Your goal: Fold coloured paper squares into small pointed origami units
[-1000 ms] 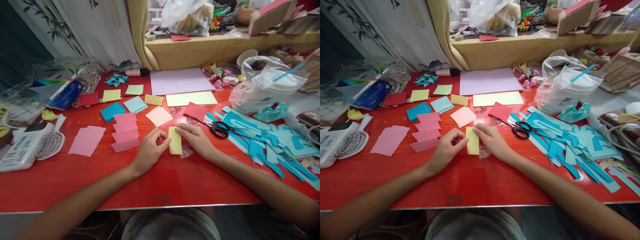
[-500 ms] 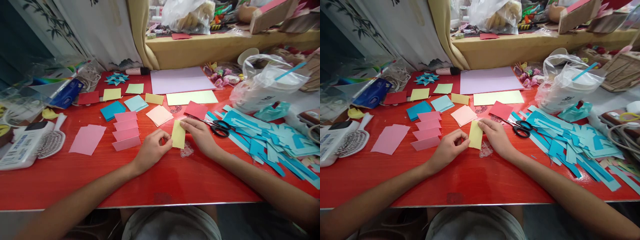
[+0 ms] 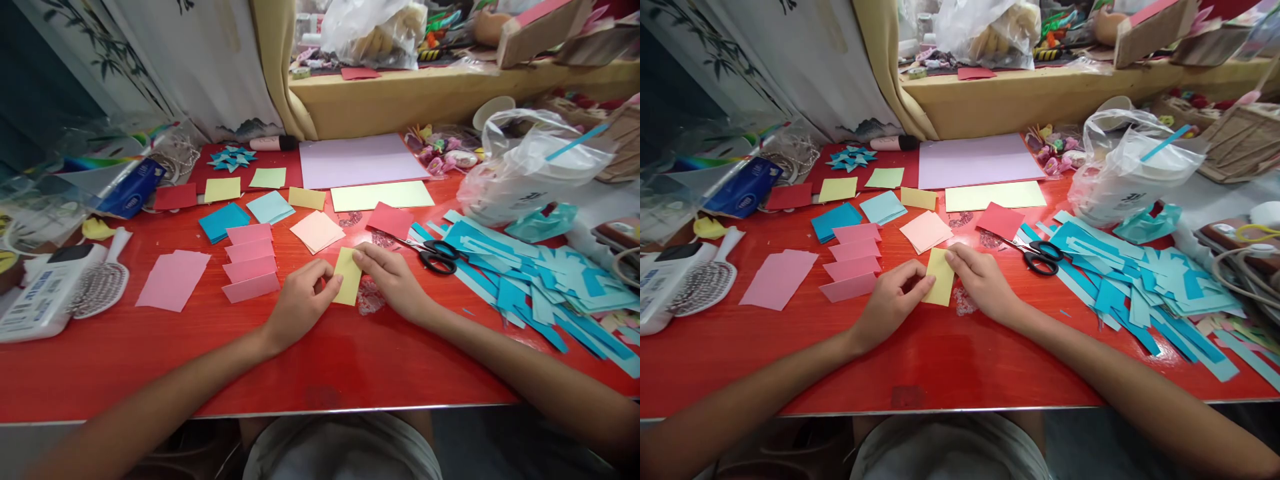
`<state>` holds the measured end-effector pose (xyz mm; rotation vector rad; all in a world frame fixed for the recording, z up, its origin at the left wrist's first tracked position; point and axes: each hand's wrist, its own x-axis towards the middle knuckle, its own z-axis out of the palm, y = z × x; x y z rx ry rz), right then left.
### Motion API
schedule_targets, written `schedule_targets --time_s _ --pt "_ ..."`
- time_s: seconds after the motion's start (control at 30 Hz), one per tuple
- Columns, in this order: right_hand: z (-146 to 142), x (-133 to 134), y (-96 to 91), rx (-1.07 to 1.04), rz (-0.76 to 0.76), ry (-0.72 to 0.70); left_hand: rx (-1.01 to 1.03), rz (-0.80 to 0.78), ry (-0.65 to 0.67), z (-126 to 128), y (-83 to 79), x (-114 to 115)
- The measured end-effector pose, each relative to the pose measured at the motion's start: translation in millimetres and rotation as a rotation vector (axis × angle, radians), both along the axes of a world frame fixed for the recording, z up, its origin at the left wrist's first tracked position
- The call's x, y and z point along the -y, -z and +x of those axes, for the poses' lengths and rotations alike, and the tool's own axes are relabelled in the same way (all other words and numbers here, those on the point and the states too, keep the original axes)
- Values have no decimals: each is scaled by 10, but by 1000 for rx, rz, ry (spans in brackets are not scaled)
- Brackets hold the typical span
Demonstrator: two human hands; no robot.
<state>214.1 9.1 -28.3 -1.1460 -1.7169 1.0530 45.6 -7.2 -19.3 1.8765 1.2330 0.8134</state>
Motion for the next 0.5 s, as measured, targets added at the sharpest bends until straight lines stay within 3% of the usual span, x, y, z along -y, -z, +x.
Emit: schedule_targets --time_s 0.23,0.5 --pt "23 -34 -43 -21 48 -115 -46 22 75 5 -6 14" --pt "67 -166 68 -225 -94 125 -59 93 54 -4 0 -7"
